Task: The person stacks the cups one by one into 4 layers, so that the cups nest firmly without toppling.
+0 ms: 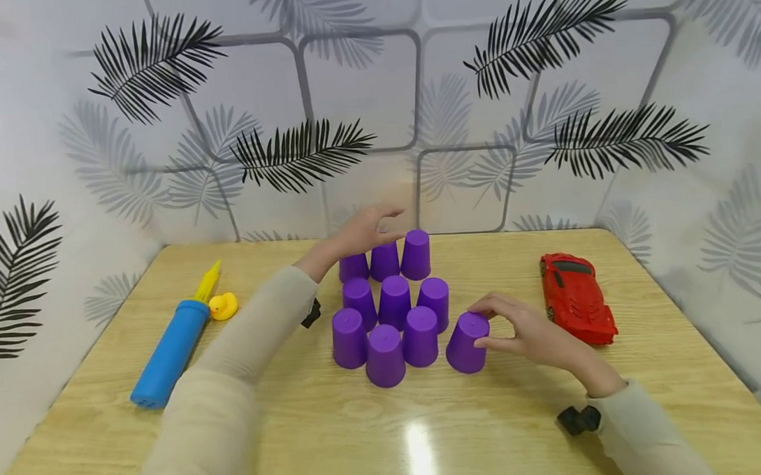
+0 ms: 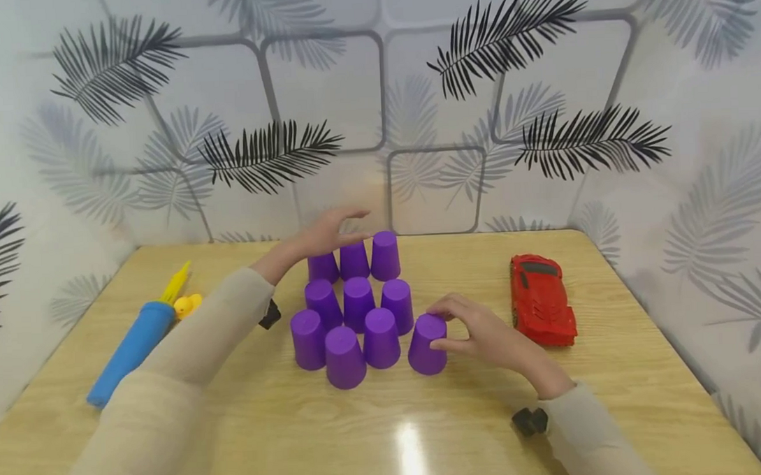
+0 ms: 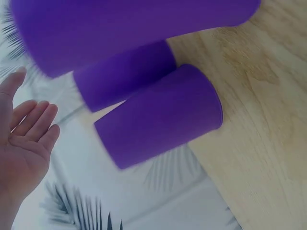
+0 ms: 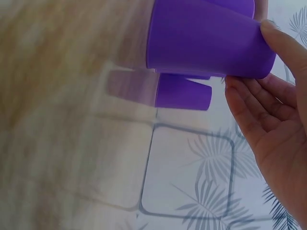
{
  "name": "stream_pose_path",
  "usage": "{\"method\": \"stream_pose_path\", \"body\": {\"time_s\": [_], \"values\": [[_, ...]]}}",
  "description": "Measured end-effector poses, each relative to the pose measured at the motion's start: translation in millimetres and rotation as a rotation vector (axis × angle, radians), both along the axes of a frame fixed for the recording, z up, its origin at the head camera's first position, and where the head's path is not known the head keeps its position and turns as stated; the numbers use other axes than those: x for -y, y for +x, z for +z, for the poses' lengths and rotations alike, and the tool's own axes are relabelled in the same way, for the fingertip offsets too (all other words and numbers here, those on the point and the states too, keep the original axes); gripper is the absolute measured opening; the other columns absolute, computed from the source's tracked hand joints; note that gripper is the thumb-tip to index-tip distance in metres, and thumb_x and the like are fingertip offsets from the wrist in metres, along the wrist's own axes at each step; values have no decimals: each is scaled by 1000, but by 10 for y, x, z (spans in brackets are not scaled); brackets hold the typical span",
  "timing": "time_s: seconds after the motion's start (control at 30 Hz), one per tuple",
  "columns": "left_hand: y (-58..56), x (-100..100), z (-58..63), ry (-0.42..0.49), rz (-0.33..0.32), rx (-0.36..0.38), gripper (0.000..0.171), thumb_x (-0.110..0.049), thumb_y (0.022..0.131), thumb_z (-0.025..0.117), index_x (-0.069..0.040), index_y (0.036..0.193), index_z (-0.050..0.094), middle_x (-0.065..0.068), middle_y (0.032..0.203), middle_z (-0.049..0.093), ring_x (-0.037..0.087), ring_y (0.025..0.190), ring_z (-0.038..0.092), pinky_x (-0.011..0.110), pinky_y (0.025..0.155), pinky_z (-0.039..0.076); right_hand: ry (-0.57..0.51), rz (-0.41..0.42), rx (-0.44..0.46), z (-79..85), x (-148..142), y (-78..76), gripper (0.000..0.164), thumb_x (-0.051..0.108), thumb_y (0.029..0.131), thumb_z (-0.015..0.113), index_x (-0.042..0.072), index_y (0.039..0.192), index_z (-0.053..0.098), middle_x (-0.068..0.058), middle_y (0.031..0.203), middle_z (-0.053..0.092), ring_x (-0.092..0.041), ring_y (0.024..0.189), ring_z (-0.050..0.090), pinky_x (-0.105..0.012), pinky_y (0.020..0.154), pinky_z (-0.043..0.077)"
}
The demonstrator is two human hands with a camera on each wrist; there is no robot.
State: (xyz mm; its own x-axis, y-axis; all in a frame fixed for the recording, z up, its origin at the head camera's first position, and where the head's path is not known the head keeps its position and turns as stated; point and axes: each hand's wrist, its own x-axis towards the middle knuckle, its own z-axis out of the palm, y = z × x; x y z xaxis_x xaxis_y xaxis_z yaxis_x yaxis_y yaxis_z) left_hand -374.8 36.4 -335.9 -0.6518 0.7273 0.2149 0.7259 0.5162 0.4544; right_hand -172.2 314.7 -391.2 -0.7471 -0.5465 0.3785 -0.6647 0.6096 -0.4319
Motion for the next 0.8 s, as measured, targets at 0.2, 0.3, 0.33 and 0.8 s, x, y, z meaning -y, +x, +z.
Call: {"method": "stream_pose_path", "body": {"time_s": [0.2, 0.3, 0.33, 0.8], "values": [[269, 518, 69, 212, 117, 11, 54, -31, 96, 64, -9, 144, 49, 10, 146, 53, 28, 138, 47, 43, 117, 39, -42, -90, -77, 39, -169, -54, 47, 7, 74, 84, 10, 115, 63, 4, 106, 66, -6, 95, 64, -9, 86, 51], [445, 796, 44, 310, 156, 26, 53, -28, 96, 64, -11, 143, 50, 9, 144, 55, 26, 137, 48, 42, 117, 40, -88, -178, -137, 61, -247, -86, 49, 2, 71, 85, 6, 114, 62, 0, 105, 66, 2, 96, 60, -1, 88, 44], [509, 876, 32, 339, 159, 30, 52, -26, 95, 65, -10, 143, 50, 10, 142, 57, 26, 136, 49, 41, 117, 40, -109, -209, -150, 63, -267, -92, 50, 0, 70, 85, 5, 114, 62, -2, 105, 65, 6, 97, 57, 1, 88, 42], [1267, 1358, -291, 327, 81, 151, 41, -15, 86, 76, 0, 123, 64, 15, 120, 70, 28, 117, 65, 36, 105, 51, -268, -446, -142, 12, -147, -605, 46, -1, 79, 78, -11, 117, 55, -22, 110, 60, -10, 98, 58, -3, 93, 47]]}}
